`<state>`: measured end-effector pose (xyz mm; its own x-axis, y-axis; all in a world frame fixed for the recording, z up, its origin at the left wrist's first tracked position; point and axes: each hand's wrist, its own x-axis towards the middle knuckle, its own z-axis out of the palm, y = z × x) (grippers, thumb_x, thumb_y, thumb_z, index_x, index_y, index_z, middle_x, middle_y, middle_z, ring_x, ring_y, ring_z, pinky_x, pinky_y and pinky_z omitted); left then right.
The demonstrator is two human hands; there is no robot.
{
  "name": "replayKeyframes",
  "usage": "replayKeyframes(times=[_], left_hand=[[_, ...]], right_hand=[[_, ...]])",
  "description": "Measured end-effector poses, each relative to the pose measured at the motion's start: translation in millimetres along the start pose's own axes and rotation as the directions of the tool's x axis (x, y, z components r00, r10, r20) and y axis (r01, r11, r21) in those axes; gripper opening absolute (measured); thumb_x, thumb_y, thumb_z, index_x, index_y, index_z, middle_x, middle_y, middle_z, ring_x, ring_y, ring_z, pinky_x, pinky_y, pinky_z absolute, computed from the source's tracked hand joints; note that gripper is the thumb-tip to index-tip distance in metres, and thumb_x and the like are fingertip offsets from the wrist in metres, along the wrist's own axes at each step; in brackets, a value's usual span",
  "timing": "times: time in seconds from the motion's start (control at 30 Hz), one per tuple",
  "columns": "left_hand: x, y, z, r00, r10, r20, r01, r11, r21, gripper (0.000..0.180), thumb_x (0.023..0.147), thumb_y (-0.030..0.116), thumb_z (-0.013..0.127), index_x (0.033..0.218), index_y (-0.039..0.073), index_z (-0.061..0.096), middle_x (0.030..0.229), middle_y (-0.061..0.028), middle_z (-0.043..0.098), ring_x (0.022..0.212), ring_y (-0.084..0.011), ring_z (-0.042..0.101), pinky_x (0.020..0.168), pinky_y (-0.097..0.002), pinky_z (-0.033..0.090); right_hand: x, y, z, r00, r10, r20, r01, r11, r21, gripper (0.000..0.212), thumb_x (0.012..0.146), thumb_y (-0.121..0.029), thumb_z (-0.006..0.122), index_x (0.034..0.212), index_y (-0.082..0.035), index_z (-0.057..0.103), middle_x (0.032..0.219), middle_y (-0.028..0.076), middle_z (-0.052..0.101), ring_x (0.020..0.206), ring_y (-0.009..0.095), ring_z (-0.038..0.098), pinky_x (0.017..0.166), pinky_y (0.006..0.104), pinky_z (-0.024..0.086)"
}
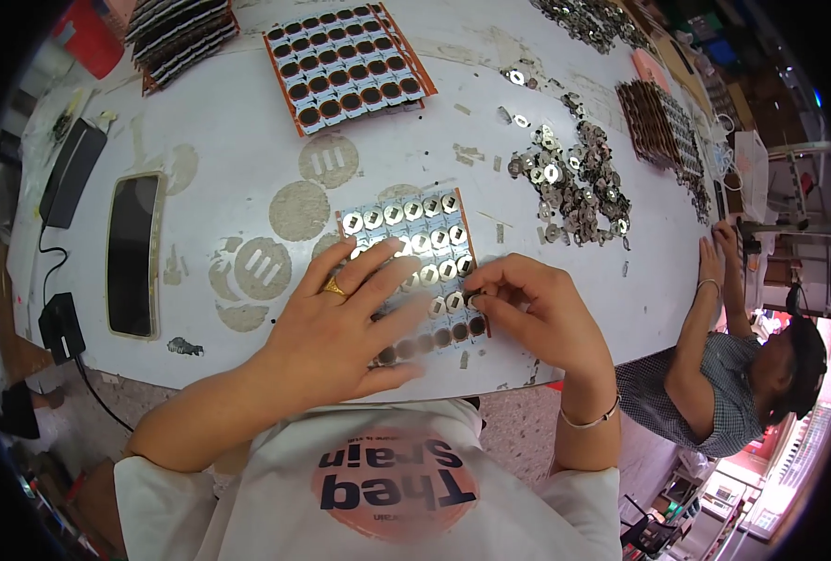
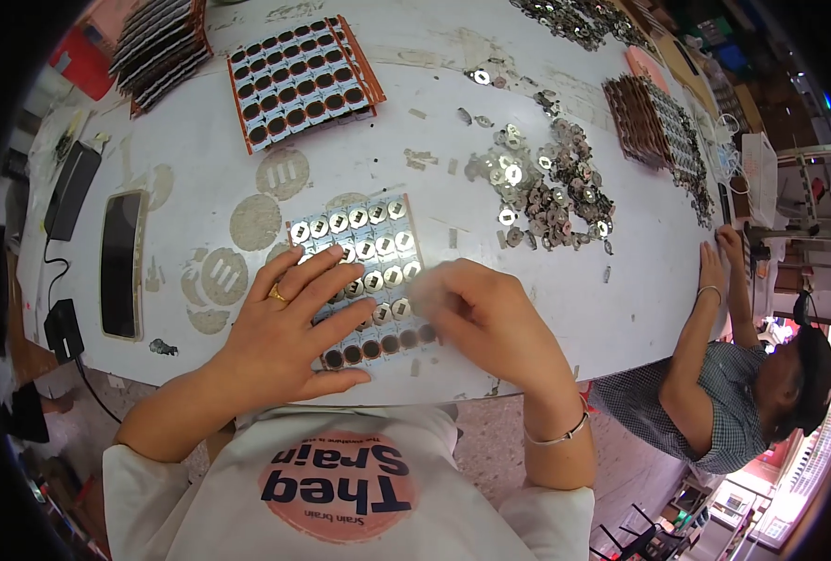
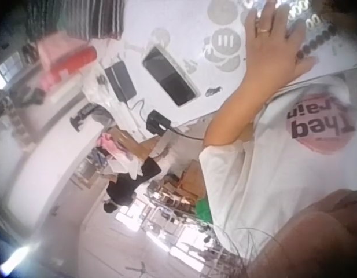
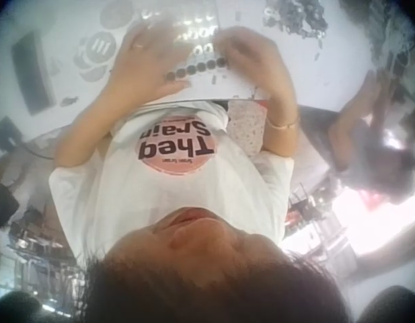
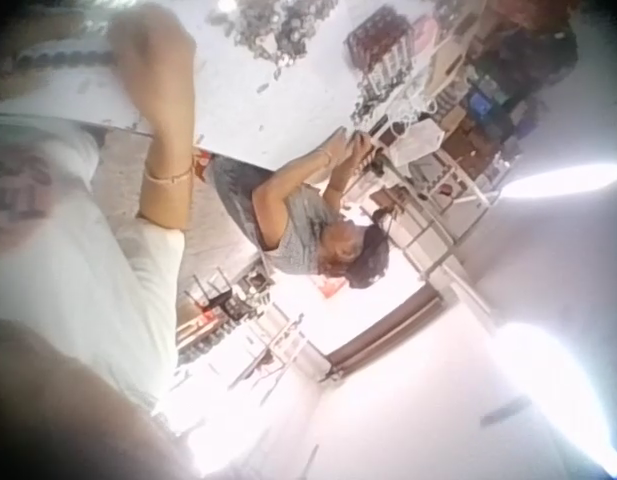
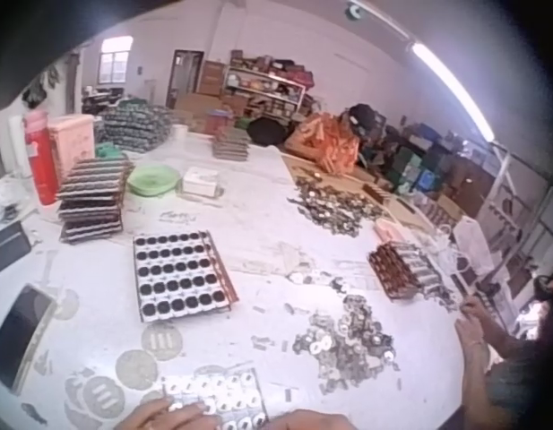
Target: The person places small metal pieces into circular slots on a component sheet by hand, replaces the sheet with another one, and places more metal pieces into its slots.
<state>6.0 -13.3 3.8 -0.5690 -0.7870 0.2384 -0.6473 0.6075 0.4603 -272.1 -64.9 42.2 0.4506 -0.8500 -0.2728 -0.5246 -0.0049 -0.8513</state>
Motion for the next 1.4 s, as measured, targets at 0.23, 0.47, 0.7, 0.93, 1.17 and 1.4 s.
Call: replayKeyframes(times=[0.23,0.47,0.7,0.93,1.17,1.4], left_hand=[[-1.3,0.3,0.4,1.0,0.005,0.029,-0.005,1.0,-0.006,0.071,0.078,0.055,0.087,0.135,0.016,0.069,0.152,-0.0125,0.055,0.149,-0.0353,0.045,0.124,-0.0584,0.031],[-4.0,4.5,1.5,1.0,-0.018,0.024,0.018,1.0,-0.002,0.066,0.083,0.052,0.084,0.136,0.015,0.069,0.153,-0.014,0.055,0.15,-0.0364,0.045,0.123,-0.059,0.031],[-3.8,6.9,3.5,0.999,-0.003,0.037,0.003,1.0,0.002,0.065,0.086,0.05,0.082,0.137,0.013,0.068,0.153,-0.015,0.055,0.151,-0.0378,0.044,0.123,-0.0588,0.031],[-5.0,7.9,4.6,0.999,-0.017,0.037,0.016,1.0,0.021,0.064,0.089,0.05,0.081,0.138,0.013,0.066,0.155,-0.0158,0.053,0.152,-0.0382,0.042,0.124,-0.0592,0.029],[3.2,10.3,2.5,1.0,0.0,0.021,-0.002,0.998,0.07,0.067,0.089,0.052,0.08,0.14,0.012,0.065,0.156,-0.0159,0.052,0.151,-0.0384,0.042,0.124,-0.0577,0.03],[22.4,-2.7,-0.3,0.999,0.029,0.019,-0.03,0.999,0.037,0.069,0.089,0.054,0.08,0.142,0.012,0.064,0.155,-0.0167,0.052,0.152,-0.0364,0.042,0.122,-0.0564,0.033]], right_hand=[[0.6,-5.4,4.1,0.999,-0.038,-0.029,0.035,0.996,-0.088,0.016,0.093,0.009,0.072,0.106,0.0,0.073,0.096,0.005,0.067,0.076,0.009,0.067,0.068,0.0245,0.053],[-7.6,-2.0,19.2,0.975,-0.05,-0.217,0.009,0.983,-0.186,0.016,0.088,0.005,0.081,0.099,0.001,0.071,0.095,0.003,0.063,0.07,0.009,0.067,0.062,0.0245,0.053],[-22.2,2.2,33.0,0.945,-0.181,-0.273,0.095,0.949,-0.301,0.022,0.084,-0.005,0.083,0.104,-0.007,0.073,0.091,0.01,0.059,0.085,0.029,0.062,0.071,0.0401,0.052],[-17.2,18.3,-0.5,0.861,-0.369,-0.35,0.131,0.826,-0.549,0.023,0.09,0.0,0.078,0.113,-0.002,0.074,0.101,0.012,0.068,0.09,0.027,0.066,0.077,0.0357,0.056],[6.0,38.7,-20.4,0.746,-0.429,-0.509,-0.021,0.749,-0.662,0.025,0.091,-0.002,0.075,0.116,-0.004,0.072,0.11,0.014,0.072,0.101,0.035,0.064,0.09,0.044,0.053],[4.6,44.6,-20.1,0.756,-0.361,-0.546,0.08,0.879,-0.47,0.026,0.089,0.007,0.072,0.113,-0.003,0.074,0.103,0.011,0.065,0.093,0.025,0.066,0.08,0.0345,0.057]])
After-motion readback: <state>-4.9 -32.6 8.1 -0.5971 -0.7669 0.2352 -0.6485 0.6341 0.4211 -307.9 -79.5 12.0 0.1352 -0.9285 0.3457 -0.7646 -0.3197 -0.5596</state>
